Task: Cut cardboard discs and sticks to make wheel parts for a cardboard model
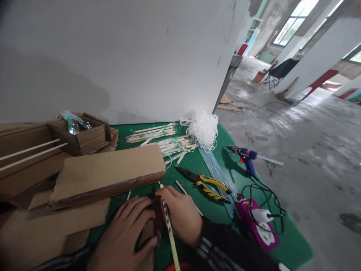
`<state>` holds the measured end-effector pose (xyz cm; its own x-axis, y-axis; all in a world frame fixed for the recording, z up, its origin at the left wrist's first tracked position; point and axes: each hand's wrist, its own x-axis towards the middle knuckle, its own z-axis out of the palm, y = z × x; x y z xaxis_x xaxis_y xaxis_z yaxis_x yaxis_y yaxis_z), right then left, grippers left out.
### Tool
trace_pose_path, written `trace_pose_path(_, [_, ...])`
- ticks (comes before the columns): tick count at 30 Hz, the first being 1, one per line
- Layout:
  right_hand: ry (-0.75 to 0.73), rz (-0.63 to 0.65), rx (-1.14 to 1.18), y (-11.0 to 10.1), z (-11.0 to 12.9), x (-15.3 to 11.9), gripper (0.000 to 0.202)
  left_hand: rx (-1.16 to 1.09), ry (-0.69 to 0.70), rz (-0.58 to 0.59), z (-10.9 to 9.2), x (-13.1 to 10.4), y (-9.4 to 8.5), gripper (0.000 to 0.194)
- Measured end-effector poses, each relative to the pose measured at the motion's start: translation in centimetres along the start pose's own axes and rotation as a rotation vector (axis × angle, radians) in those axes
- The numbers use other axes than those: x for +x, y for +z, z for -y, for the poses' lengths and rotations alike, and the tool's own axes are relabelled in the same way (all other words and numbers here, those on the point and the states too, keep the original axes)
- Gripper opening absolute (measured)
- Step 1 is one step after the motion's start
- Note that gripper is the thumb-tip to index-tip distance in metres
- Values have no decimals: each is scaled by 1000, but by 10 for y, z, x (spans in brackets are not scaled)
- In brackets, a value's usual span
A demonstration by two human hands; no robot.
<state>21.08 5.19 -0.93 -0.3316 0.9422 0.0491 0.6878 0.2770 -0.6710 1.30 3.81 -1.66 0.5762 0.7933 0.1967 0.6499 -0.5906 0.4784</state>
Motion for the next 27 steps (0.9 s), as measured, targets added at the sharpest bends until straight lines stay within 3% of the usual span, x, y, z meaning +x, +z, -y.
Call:
trace_pose_path(6, [-5, -35, 5, 2, -1, 0, 26, 30, 41, 63, 2, 2, -3, 25])
trace_pose_path(14, [1, -95, 59, 4, -5, -2, 28, 115, 140, 57, 13, -2, 1, 25])
trace_pose_path(24, [-106, 68, 14, 6, -9, -12, 45, 34, 24, 67, 8, -1, 0, 38])
trace_pose_path(27, [-139, 112, 24, 8, -12, -13, 44, 33, 4, -11, 1, -3, 5, 40])
